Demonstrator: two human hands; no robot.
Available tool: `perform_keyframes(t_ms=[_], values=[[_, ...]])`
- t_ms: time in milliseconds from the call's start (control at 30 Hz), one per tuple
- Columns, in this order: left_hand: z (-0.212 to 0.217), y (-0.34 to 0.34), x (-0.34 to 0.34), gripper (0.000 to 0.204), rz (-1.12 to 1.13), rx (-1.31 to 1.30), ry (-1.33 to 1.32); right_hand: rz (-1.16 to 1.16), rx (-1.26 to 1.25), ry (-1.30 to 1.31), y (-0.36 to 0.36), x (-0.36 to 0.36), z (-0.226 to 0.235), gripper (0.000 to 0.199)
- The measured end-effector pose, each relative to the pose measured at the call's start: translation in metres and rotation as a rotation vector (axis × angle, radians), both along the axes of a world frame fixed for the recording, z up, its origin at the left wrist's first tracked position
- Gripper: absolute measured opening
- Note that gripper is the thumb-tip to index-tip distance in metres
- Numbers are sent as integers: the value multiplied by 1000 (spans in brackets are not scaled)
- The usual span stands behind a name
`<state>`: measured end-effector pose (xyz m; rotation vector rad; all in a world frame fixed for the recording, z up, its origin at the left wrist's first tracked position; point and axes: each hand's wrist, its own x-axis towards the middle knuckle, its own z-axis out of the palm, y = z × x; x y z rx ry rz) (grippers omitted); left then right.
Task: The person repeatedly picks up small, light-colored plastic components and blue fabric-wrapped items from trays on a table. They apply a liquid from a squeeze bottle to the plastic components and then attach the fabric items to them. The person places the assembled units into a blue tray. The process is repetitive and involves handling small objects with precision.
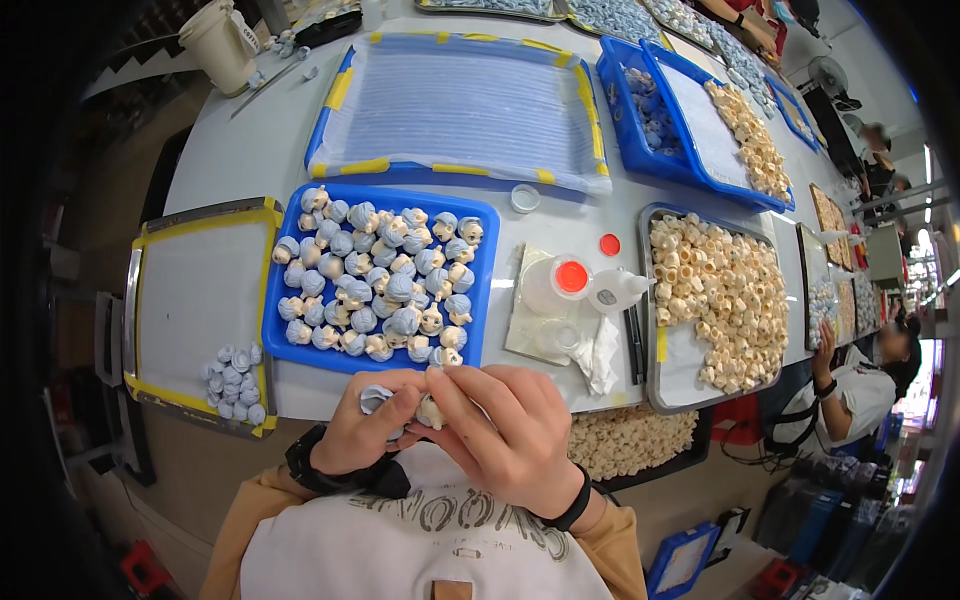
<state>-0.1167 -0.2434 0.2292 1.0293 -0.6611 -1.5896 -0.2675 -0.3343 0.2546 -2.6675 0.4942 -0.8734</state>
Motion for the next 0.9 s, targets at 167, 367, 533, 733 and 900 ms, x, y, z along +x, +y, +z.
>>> perform_keyframes(t_ms=[167,367,533,733,900], values=[[-4,11,13,35,14,-98,-175,70,156,-15,-4,2,6,28],[-8,23,21,41,258,-128,-91,-111,149,11,-32,38,-5,27],[-3,14,15,54,86,-91,151,-236,86,189,-31,58,-10,43],[-13,13,28,39,200,-269,454,-253,290,-122,-24,-33,51,35],[-7,9,25,35,-10,-216,387,-977,140,439,-105,-197,24,38]])
